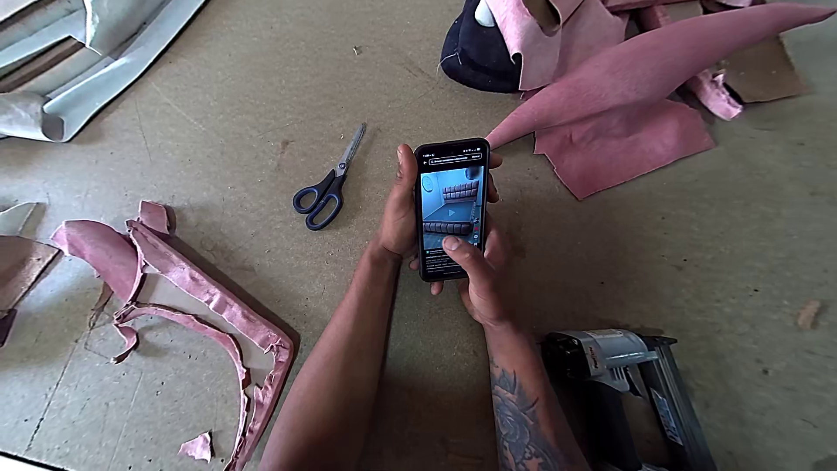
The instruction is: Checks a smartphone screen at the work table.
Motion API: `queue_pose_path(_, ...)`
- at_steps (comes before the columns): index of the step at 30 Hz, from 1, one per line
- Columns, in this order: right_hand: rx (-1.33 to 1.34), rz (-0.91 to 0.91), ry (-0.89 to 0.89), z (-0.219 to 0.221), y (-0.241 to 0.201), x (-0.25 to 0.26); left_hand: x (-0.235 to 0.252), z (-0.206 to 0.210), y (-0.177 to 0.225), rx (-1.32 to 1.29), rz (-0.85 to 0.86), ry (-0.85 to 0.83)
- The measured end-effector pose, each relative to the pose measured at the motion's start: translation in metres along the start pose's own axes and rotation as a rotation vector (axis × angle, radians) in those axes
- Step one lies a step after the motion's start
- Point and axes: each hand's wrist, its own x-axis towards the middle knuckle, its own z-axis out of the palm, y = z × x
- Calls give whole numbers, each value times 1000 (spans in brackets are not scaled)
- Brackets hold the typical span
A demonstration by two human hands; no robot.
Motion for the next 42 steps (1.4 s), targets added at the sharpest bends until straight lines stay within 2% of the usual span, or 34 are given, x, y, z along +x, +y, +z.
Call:
queue_pose_path(10,-68,-20,3,2,-2,1,-2,4,5,-50,73,-1)
queue_pose_path(18,-98,-36,54,8,-2,0,1,-2,-2,8,44,-6)
queue_pose_path(29,104,-13,-209,-7,-3,0,-1,-6,8,-103,121,63)
queue_pose_path(32,46,-17,-162,-6,-1,-1,-1,-4,8,-71,119,50)
queue_pose_path(36,-34,-21,22,0,0,0,-4,-2,-2,-51,125,83)
queue_pose_path(38,2,-19,19,-2,1,-1,-7,-1,-2,-54,137,124)
queue_pose_path(42,110,-16,-39,-5,2,0,-1,-3,3,-37,107,54)
